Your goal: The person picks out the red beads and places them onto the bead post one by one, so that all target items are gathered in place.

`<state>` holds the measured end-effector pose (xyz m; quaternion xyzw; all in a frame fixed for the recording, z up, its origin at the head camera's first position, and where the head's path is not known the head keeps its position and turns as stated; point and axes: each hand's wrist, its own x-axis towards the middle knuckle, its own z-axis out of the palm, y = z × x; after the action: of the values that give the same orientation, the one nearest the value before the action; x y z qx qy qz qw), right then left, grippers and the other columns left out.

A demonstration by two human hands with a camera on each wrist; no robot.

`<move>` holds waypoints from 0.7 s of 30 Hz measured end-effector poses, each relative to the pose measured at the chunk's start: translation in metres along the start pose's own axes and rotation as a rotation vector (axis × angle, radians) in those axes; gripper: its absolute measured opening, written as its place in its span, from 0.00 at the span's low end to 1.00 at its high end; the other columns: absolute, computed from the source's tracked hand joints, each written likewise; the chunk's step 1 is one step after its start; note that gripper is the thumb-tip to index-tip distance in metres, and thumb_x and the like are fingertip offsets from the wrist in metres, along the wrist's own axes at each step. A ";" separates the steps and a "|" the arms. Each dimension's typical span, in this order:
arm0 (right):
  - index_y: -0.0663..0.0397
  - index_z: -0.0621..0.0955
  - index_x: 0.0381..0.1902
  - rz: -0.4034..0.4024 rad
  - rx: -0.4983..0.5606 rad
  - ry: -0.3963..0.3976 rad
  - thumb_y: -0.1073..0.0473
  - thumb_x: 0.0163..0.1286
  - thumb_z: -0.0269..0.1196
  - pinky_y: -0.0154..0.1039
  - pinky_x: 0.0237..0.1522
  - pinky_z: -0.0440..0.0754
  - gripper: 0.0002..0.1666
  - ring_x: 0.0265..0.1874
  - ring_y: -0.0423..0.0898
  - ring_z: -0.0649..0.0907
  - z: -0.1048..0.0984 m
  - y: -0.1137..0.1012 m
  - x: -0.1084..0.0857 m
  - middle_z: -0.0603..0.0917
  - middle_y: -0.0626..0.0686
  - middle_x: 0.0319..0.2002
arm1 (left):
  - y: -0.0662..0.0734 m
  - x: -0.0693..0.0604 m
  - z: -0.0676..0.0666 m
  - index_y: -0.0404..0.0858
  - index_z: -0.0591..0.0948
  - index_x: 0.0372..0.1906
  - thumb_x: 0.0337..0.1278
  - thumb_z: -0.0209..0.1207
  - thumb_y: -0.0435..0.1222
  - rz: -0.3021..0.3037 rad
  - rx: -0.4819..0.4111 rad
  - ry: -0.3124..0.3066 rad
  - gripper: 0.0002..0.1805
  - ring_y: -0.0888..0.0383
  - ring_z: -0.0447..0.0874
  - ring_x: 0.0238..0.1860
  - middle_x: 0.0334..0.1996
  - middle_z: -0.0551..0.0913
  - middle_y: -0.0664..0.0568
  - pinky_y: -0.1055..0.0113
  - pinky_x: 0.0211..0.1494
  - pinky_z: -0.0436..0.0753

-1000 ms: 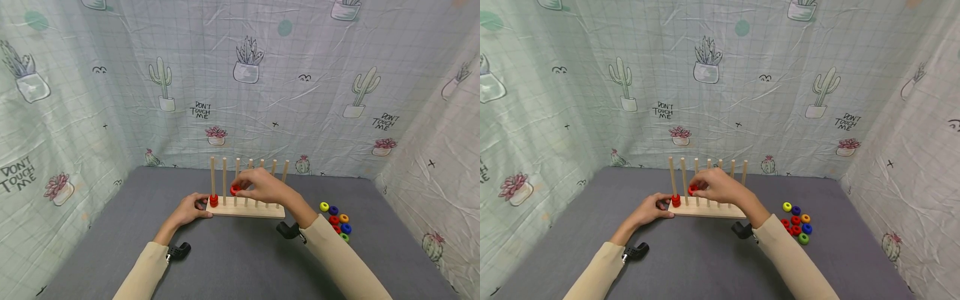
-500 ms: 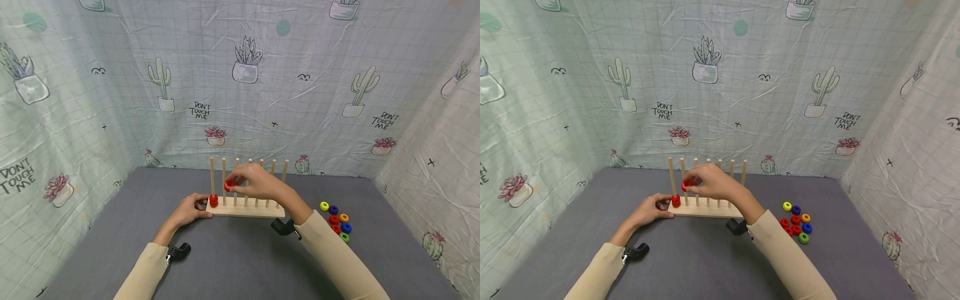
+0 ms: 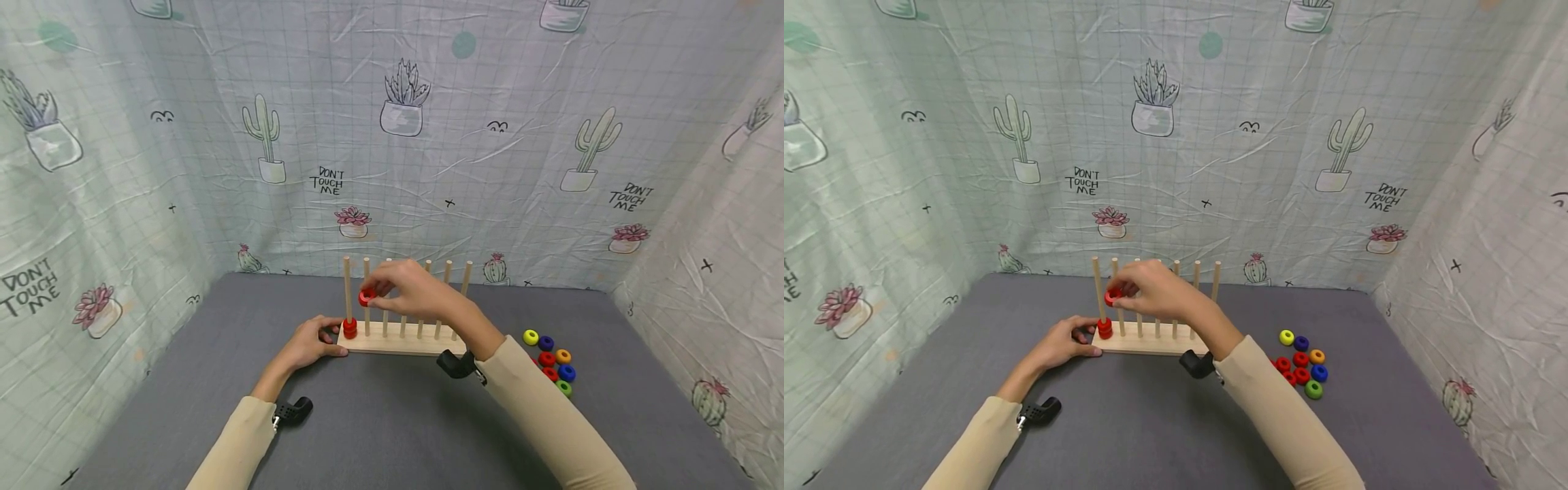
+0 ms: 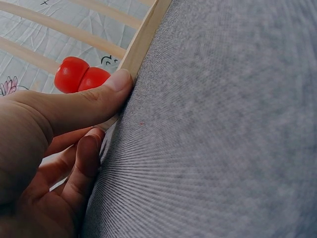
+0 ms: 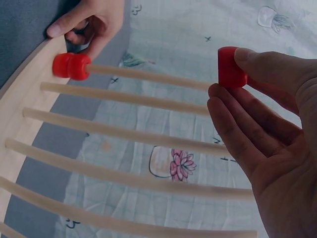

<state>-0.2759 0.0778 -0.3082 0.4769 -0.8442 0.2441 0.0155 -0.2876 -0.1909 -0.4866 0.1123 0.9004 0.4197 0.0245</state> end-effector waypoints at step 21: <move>0.54 0.88 0.51 -0.041 0.014 0.067 0.62 0.71 0.69 0.36 0.47 0.87 0.12 0.42 0.41 0.89 -0.012 -0.009 0.021 0.89 0.50 0.45 | 0.001 0.000 0.000 0.37 0.82 0.65 0.46 0.80 0.39 -0.015 -0.001 0.009 0.37 0.57 0.78 0.38 0.47 0.83 0.47 0.64 0.41 0.76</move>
<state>-0.2831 0.0626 -0.2885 0.4856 -0.8317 0.2653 0.0455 -0.2876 -0.1897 -0.4859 0.1036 0.9010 0.4206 0.0236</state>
